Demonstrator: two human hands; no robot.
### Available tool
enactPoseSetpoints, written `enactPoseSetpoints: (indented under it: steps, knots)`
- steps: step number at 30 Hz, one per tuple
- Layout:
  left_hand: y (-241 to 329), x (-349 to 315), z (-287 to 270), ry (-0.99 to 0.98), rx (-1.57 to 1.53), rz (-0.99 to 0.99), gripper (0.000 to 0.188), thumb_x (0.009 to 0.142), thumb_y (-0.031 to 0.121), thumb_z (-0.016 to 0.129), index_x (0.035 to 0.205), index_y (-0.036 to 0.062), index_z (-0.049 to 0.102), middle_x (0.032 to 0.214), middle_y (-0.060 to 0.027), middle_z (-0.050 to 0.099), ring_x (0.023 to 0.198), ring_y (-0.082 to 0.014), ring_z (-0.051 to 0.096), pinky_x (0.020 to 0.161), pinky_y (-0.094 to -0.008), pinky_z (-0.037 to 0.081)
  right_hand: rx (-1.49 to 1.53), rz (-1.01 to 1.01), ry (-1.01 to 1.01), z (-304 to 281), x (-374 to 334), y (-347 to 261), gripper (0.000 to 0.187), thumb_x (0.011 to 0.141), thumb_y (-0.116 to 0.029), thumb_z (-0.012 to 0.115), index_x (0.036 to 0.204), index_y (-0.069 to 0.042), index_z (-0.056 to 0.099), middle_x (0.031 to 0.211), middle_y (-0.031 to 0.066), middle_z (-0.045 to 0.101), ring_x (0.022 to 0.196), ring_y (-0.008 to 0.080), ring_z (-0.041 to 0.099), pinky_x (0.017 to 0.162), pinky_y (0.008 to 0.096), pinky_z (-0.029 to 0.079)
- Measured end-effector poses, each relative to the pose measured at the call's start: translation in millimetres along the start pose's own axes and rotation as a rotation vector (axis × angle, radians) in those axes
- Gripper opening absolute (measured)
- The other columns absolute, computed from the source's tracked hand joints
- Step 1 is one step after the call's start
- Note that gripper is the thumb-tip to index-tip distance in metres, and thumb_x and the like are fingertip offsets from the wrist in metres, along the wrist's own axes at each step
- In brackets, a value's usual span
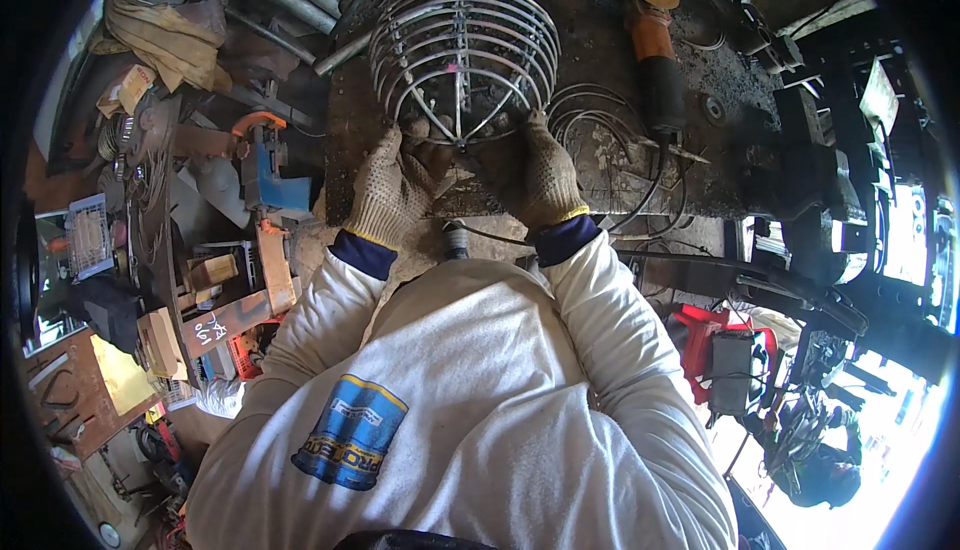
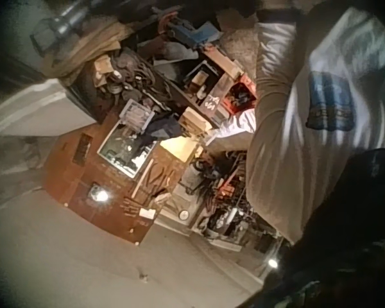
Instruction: The person welds sections of a curved metal wire cage together on a workbench using a welding tool and a metal rod.
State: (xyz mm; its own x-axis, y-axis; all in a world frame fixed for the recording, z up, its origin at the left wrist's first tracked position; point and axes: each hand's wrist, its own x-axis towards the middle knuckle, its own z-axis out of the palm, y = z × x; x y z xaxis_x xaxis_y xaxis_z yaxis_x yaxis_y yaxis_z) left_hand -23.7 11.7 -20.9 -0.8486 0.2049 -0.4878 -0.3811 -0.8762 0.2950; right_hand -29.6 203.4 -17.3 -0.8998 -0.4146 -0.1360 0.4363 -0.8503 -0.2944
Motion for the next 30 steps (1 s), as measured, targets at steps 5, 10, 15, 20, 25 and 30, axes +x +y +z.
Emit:
enactPoseSetpoints:
  steps: [5, 10, 15, 20, 25, 30]
  knots:
    - [2.8, -1.7, 1.6, -0.042, 0.044, 0.009, 0.029, 0.105, 0.032, 0.046, 0.116, 0.0094, 0.061, 0.113, -0.0108, 0.068, 0.099, -0.0272, 0.067, 0.086, -0.0437, 0.058, -0.019, 0.024, 0.041, 3.9, -1.4, -4.4, 0.052, 0.106, -0.043, 0.029, 0.142, -0.008, 0.045, 0.141, 0.0128, 0.054, 0.128, 0.0327, 0.053, 0.108, 0.0541, 0.040]
    - [3.1, -16.7, 19.3, -0.074, -0.036, 0.015, 0.031, 0.104, 0.034, 0.047, 0.120, 0.0112, 0.060, 0.118, -0.0090, 0.067, 0.106, -0.0297, 0.065, 0.092, -0.0487, 0.055, -1.046, -0.350, -0.051, -13.3, -5.1, -1.1, 0.051, 0.106, -0.042, 0.030, 0.141, -0.008, 0.047, 0.139, 0.0123, 0.056, 0.129, 0.0319, 0.052, 0.108, 0.0526, 0.040]
    - [1.8, -8.5, 1.1, -0.121, -0.032, 0.007, 0.032, 0.104, 0.035, 0.048, 0.119, 0.0094, 0.060, 0.118, -0.0112, 0.067, 0.107, -0.0312, 0.065, 0.091, -0.0499, 0.056, 0.071, 0.075, 0.101, 3.5, -10.8, -7.5, 0.050, 0.106, -0.044, 0.032, 0.136, -0.009, 0.052, 0.133, 0.0117, 0.061, 0.123, 0.0313, 0.057, 0.106, 0.0503, 0.042]
    - [0.5, -5.7, -1.2, -0.073, -0.003, 0.017, 0.033, 0.103, 0.034, 0.050, 0.116, 0.0053, 0.060, 0.118, -0.0142, 0.066, 0.106, -0.0326, 0.066, 0.089, -0.0500, 0.057, 0.017, 0.067, 0.206, -3.5, -9.6, -7.3, 0.045, 0.107, -0.038, 0.035, 0.135, -0.008, 0.051, 0.131, 0.0119, 0.062, 0.119, 0.0308, 0.060, 0.104, 0.0502, 0.045]
    - [0.1, -1.2, -4.6, -0.088, 0.017, 0.046, 0.031, 0.103, 0.033, 0.050, 0.113, 0.0042, 0.059, 0.122, -0.0170, 0.064, 0.110, -0.0331, 0.064, 0.095, -0.0500, 0.055, 0.002, 0.039, 0.249, -5.8, -6.0, -4.7, 0.043, 0.107, -0.035, 0.035, 0.135, -0.007, 0.051, 0.130, 0.0116, 0.063, 0.119, 0.0301, 0.060, 0.105, 0.0512, 0.045]
    - [-2.5, -1.4, 0.3, -0.111, -0.036, 0.048, 0.031, 0.103, 0.031, 0.050, 0.114, 0.0030, 0.058, 0.126, -0.0180, 0.061, 0.116, -0.0336, 0.061, 0.099, -0.0497, 0.052, 0.023, 0.016, 0.193, -8.9, -5.1, -6.8, 0.043, 0.107, -0.033, 0.035, 0.135, -0.004, 0.051, 0.132, 0.0144, 0.061, 0.119, 0.0307, 0.060, 0.105, 0.0489, 0.046]
